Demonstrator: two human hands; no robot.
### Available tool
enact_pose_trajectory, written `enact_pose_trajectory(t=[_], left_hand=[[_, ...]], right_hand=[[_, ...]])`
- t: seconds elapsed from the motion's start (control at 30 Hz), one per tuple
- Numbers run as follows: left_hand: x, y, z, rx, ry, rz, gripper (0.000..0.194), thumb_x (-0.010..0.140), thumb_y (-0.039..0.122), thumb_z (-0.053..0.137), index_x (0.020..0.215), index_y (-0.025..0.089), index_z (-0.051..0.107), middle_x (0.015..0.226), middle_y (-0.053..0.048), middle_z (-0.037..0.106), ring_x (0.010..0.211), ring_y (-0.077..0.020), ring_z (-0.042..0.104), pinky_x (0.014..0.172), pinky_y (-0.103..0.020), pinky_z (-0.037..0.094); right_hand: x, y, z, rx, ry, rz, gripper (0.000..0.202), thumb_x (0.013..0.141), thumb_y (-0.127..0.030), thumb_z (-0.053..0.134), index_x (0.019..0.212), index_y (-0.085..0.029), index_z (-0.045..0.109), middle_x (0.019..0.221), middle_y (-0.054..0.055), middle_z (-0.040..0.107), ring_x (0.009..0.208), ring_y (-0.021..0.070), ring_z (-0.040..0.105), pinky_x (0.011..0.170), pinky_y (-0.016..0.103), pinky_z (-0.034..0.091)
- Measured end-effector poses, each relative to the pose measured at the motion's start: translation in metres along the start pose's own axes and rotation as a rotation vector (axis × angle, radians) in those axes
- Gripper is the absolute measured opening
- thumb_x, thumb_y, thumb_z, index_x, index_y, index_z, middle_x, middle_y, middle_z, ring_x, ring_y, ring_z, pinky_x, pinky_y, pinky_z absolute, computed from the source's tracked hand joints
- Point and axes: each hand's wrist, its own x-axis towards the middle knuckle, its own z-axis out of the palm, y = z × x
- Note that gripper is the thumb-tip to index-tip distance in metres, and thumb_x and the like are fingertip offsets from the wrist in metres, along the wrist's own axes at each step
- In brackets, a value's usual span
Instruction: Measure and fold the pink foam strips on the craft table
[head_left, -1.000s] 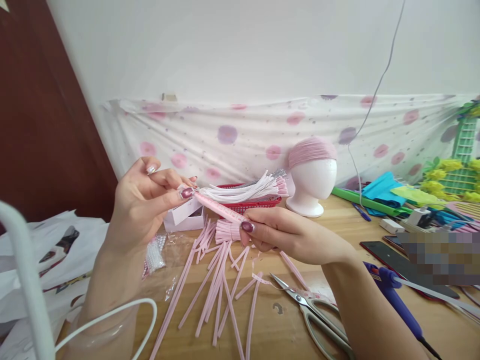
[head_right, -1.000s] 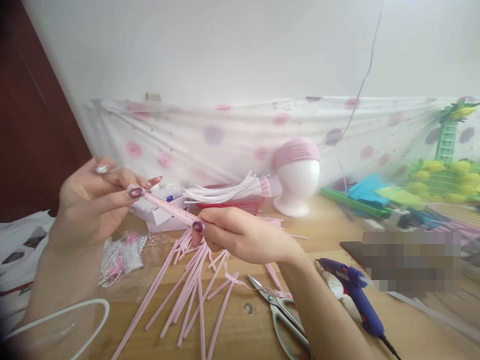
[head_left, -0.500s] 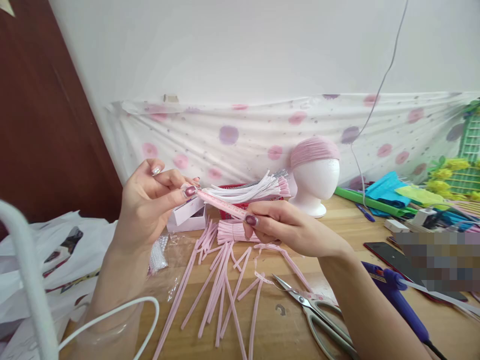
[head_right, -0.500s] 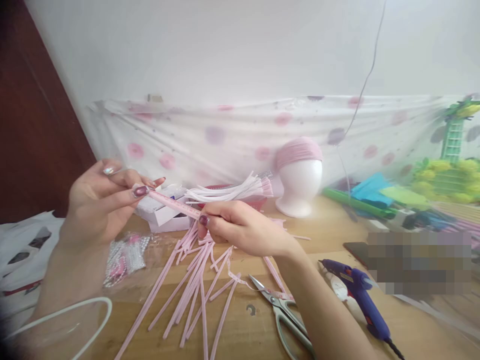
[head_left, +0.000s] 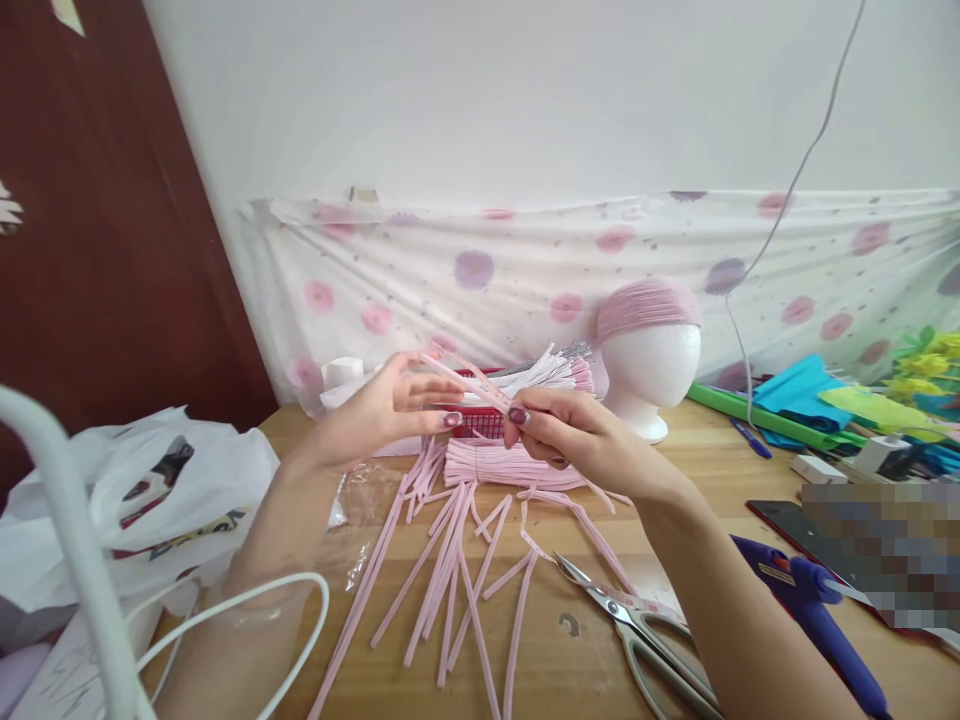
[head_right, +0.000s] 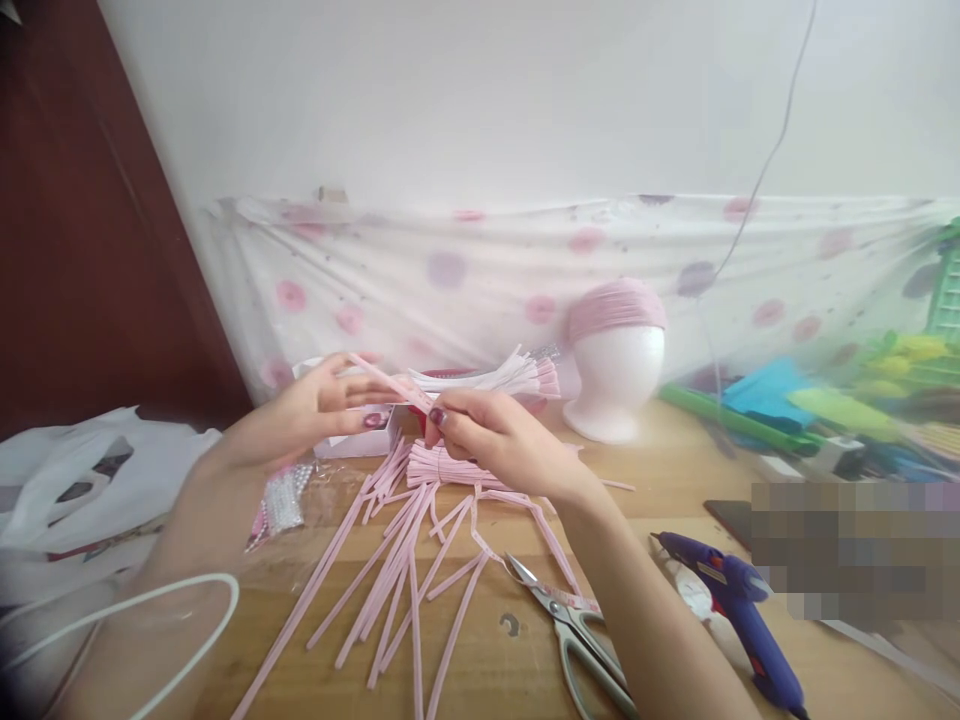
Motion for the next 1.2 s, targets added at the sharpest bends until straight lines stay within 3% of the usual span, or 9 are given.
enact_pose_trajectory(t=[0.07, 0.13, 0.33, 0.47, 0.63, 0.77, 1.03, 1.13, 1.2], left_hand=[[0.005, -0.008, 0.013, 0.021, -0.022, -0.036, 0.034, 0.067, 0.018, 0.083, 0.096, 0.015, 0.066, 0.100, -0.009, 0.077, 0.100, -0.0219, 0.071, 0.091, -0.036, 0.054], [0.009, -0.014, 0.028, -0.015, -0.003, 0.059, 0.018, 0.072, 0.024, 0.080, 0.084, 0.014, 0.072, 0.088, -0.006, 0.077, 0.085, -0.0178, 0.071, 0.086, -0.032, 0.054], [0.007, -0.017, 0.048, -0.038, 0.121, 0.198, 0.008, 0.076, 0.022, 0.076, 0.082, 0.018, 0.078, 0.080, -0.002, 0.078, 0.081, -0.0186, 0.071, 0.079, -0.029, 0.055], [0.007, -0.016, 0.047, 0.027, 0.189, 0.203, 0.012, 0.080, 0.027, 0.073, 0.078, 0.017, 0.080, 0.076, -0.003, 0.078, 0.084, -0.0196, 0.072, 0.082, -0.028, 0.054], [0.008, -0.019, 0.051, 0.052, 0.306, 0.252, 0.006, 0.076, 0.022, 0.074, 0.075, 0.019, 0.079, 0.077, -0.002, 0.078, 0.080, -0.0182, 0.072, 0.076, -0.027, 0.055], [0.006, -0.019, 0.055, 0.123, 0.346, 0.406, 0.011, 0.077, 0.015, 0.068, 0.071, 0.020, 0.075, 0.083, -0.001, 0.077, 0.087, -0.0177, 0.070, 0.080, -0.027, 0.055], [0.000, -0.027, 0.069, 0.596, 0.557, 0.812, 0.016, 0.079, 0.010, 0.065, 0.076, 0.022, 0.075, 0.088, -0.004, 0.074, 0.089, -0.0197, 0.069, 0.086, -0.034, 0.054], [0.000, -0.028, 0.067, 0.717, 0.477, 0.835, 0.027, 0.077, 0.007, 0.062, 0.089, 0.026, 0.077, 0.101, -0.005, 0.075, 0.100, -0.0238, 0.068, 0.095, -0.039, 0.050], [0.001, -0.024, 0.061, 0.675, 0.354, 0.716, 0.036, 0.076, 0.005, 0.058, 0.097, 0.027, 0.078, 0.110, -0.004, 0.074, 0.105, -0.0242, 0.066, 0.098, -0.038, 0.049]], right_hand=[[0.003, 0.003, 0.001, 0.011, 0.014, 0.001, 0.023, 0.098, -0.025, 0.042, 0.079, -0.018, 0.053, 0.061, -0.007, 0.034, 0.053, 0.0088, 0.028, 0.048, 0.024, 0.025], [0.004, 0.005, 0.001, 0.012, 0.033, 0.014, 0.022, 0.097, -0.025, 0.042, 0.078, -0.018, 0.051, 0.060, -0.007, 0.034, 0.052, 0.0087, 0.027, 0.048, 0.024, 0.025], [0.006, 0.008, -0.001, 0.011, 0.042, 0.001, 0.022, 0.096, -0.029, 0.041, 0.078, -0.019, 0.049, 0.059, -0.007, 0.034, 0.052, 0.0091, 0.028, 0.049, 0.024, 0.026], [0.006, 0.006, 0.001, -0.015, 0.064, 0.010, 0.023, 0.096, -0.029, 0.040, 0.077, -0.019, 0.048, 0.058, -0.008, 0.034, 0.051, 0.0090, 0.028, 0.049, 0.025, 0.026], [0.008, 0.004, 0.005, -0.076, 0.131, -0.005, 0.021, 0.093, -0.024, 0.040, 0.072, -0.021, 0.042, 0.059, -0.008, 0.035, 0.051, 0.0089, 0.028, 0.048, 0.025, 0.024], [0.008, 0.004, 0.008, -0.219, 0.221, -0.060, 0.026, 0.091, -0.017, 0.039, 0.066, -0.022, 0.033, 0.059, -0.007, 0.034, 0.052, 0.0089, 0.029, 0.050, 0.025, 0.025], [0.010, 0.007, 0.020, -0.353, 0.446, -0.112, 0.028, 0.090, -0.016, 0.042, 0.066, -0.022, 0.030, 0.059, -0.006, 0.035, 0.055, 0.0105, 0.032, 0.052, 0.025, 0.025], [0.010, 0.009, 0.016, -0.332, 0.457, -0.107, 0.028, 0.095, -0.021, 0.042, 0.069, -0.023, 0.034, 0.061, -0.005, 0.039, 0.058, 0.0120, 0.036, 0.055, 0.025, 0.028], [0.010, 0.011, 0.011, -0.329, 0.401, -0.107, 0.027, 0.098, -0.024, 0.041, 0.072, -0.022, 0.038, 0.065, -0.004, 0.044, 0.061, 0.0130, 0.041, 0.057, 0.026, 0.031]])
